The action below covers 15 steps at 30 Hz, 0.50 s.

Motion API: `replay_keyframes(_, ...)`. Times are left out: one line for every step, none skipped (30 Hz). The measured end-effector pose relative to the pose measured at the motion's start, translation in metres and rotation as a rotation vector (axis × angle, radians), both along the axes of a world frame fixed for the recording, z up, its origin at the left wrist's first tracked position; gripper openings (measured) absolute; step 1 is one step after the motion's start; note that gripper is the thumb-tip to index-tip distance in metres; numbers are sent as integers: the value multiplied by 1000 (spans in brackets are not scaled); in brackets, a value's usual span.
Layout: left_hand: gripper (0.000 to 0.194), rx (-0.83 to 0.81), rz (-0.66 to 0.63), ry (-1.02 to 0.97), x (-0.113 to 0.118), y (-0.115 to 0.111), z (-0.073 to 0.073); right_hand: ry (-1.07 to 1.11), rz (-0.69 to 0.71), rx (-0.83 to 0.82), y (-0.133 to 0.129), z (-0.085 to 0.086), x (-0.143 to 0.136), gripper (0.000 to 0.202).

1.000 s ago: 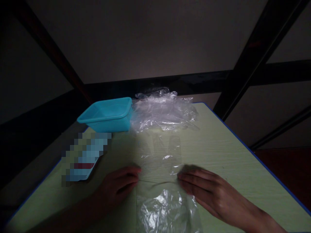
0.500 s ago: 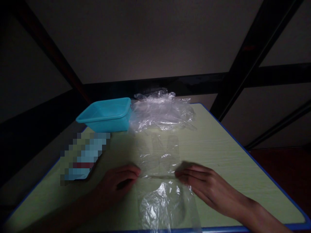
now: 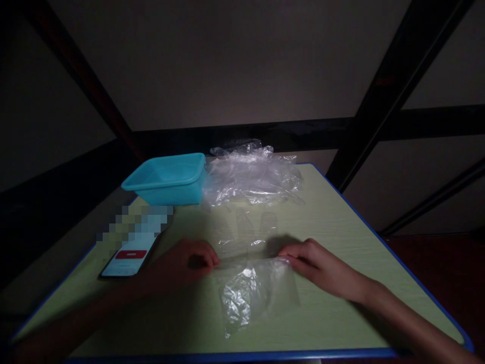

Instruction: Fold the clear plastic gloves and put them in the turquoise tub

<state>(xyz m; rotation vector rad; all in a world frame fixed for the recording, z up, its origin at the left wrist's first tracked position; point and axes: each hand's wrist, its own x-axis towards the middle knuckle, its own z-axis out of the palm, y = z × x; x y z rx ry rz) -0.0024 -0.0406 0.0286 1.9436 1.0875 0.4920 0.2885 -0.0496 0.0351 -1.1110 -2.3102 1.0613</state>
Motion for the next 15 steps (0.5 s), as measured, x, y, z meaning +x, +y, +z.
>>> replay_keyframes(7, -44, 4, 8, 1, 3, 1, 13, -21, -31, 3, 0, -1, 33)
replay_keyframes(6, -92, 10, 14, 1, 5, 2, 30, -43, -62, 5, -1, -2, 33)
replay_keyframes(5, -141, 20, 17, 2, 7, 3, 51, -62, -92, 8, -2, -3, 34)
replay_keyframes(4, -187, 30, 16, 3, 9, 3, 71, -77, -123, 10, -3, -5, 34)
replay_keyframes(3, -226, 38, 14, 3, 10, 4, 94, -86, -151, 12, -5, -6, 35)
replay_keyframes(2, -258, 44, 11, 3, 12, 3, 118, -91, -174, 13, -6, -8, 36)
replay_keyframes(3, -277, 50, 8, 4, 13, 3, 142, -98, -192, 15, -7, -9, 37)
replay_keyframes(3, -287, 52, 7, 4, 14, 3, 163, -109, -205, 16, -8, -11, 38)
replay_keyframes(3, -291, 54, 7, 4, 14, 3, 180, -126, -214, 16, -9, -12, 38)
replay_keyframes(4, -291, 55, 8, 4, 15, 3, 192, -146, -217, 16, -9, -13, 38)
replay_keyframes(4, -291, 58, 9, 4, 16, 3, 196, -168, -217, 17, -10, -15, 38)
replay_keyframes(4, -290, 62, 9, 5, 16, 3, 195, -191, -215, 17, -10, -16, 38)
replay_keyframes(4, -285, 65, 9, 5, 16, 3, 192, -211, -214, 17, -10, -17, 37)
replay_keyframes(4, -281, 69, 9, 6, 16, 4, 188, -230, -211, 17, -10, -18, 36)
replay_keyframes(4, -276, 73, 9, 7, 16, 4, 184, -251, -208, 17, -11, -19, 35)
